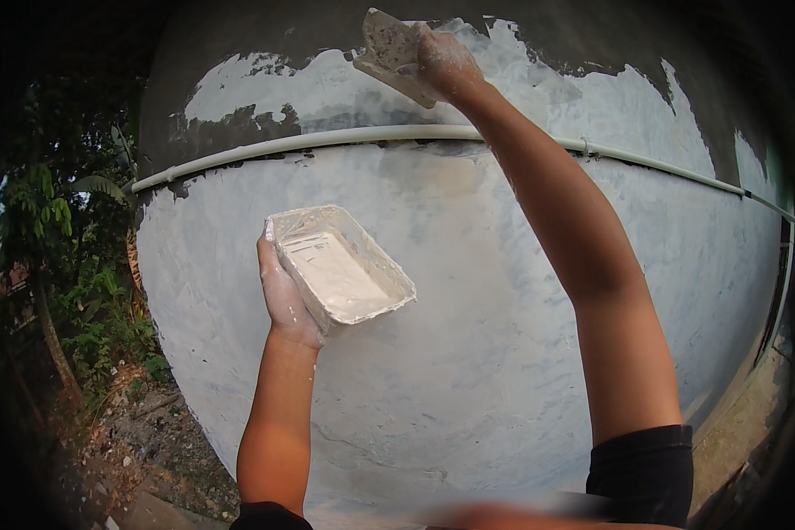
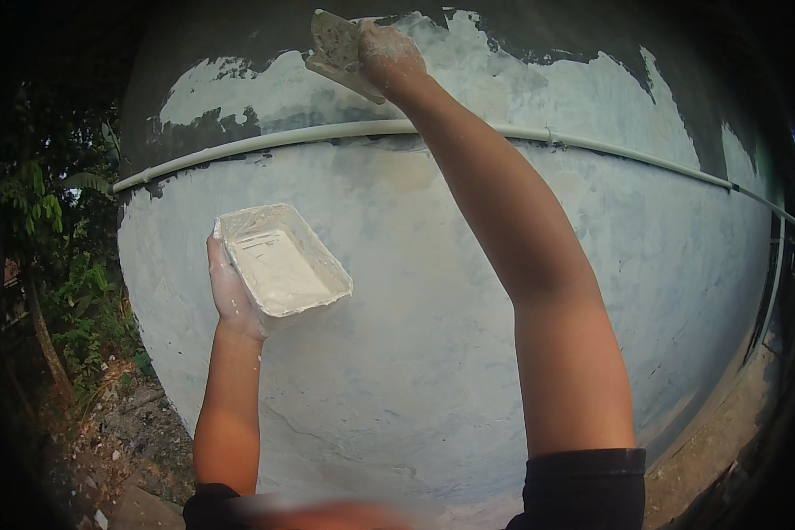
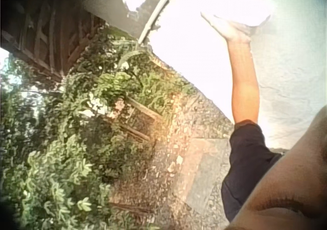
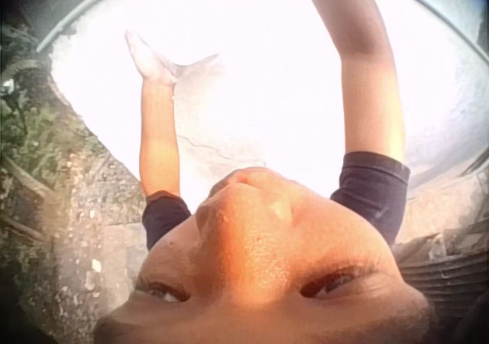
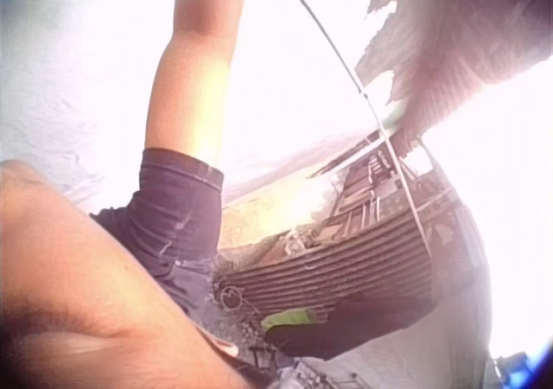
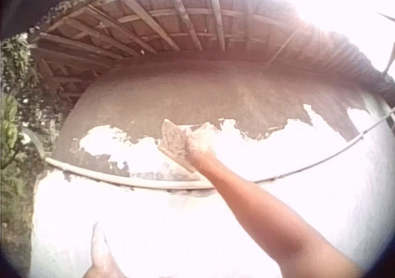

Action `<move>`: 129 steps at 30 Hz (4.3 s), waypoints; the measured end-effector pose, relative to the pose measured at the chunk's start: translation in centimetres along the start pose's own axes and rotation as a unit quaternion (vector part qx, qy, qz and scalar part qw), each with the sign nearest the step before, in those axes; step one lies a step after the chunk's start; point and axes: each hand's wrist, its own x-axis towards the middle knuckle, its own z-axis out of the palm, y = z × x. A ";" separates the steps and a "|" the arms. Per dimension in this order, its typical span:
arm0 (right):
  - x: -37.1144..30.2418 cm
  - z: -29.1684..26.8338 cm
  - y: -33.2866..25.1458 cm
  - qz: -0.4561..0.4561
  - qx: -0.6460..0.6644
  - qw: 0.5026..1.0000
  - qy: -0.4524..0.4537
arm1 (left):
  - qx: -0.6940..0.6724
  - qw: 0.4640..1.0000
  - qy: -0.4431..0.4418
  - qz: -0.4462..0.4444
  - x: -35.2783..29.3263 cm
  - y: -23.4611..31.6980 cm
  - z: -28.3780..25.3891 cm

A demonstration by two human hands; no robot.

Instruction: Applying white plaster or filler to an exterior wall using a putty knife and a plastic container.

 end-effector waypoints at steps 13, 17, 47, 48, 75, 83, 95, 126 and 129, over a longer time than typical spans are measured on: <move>0.2 6.0 -11.1 0.109 0.150 0.982 -0.038 | 0.038 0.998 0.051 -0.027 -0.5 0.3 -1.3; -1.0 4.7 -5.1 0.099 0.078 0.992 -0.020 | 0.036 0.997 0.067 -0.003 0.5 -0.6 -2.5; -38.8 -6.4 -14.1 0.366 0.634 0.644 -0.222 | 0.032 0.967 0.242 0.072 -17.7 -3.7 -11.1; -39.6 -6.2 -14.9 0.415 0.666 0.577 -0.226 | 0.038 0.964 0.253 0.074 -18.4 -3.9 -12.1; -42.4 -4.0 -18.5 0.303 0.565 0.644 -0.417 | 0.155 0.940 0.302 0.019 -24.3 -4.6 -15.3; -43.0 -4.1 -23.0 0.162 0.529 0.760 -0.341 | 0.085 0.956 0.274 0.052 -24.2 -5.7 -16.5; -42.6 -1.9 -22.1 0.278 0.564 0.710 -0.318 | 0.015 0.949 0.313 0.024 -22.3 -4.9 -15.9; -43.9 3.0 -21.7 0.468 0.802 0.259 -0.264 | 0.061 0.941 0.332 0.034 -22.1 -3.9 -13.1; -44.5 3.2 -21.8 0.472 0.790 0.309 -0.242 | 0.031 0.951 0.304 0.044 -23.8 -3.2 -13.5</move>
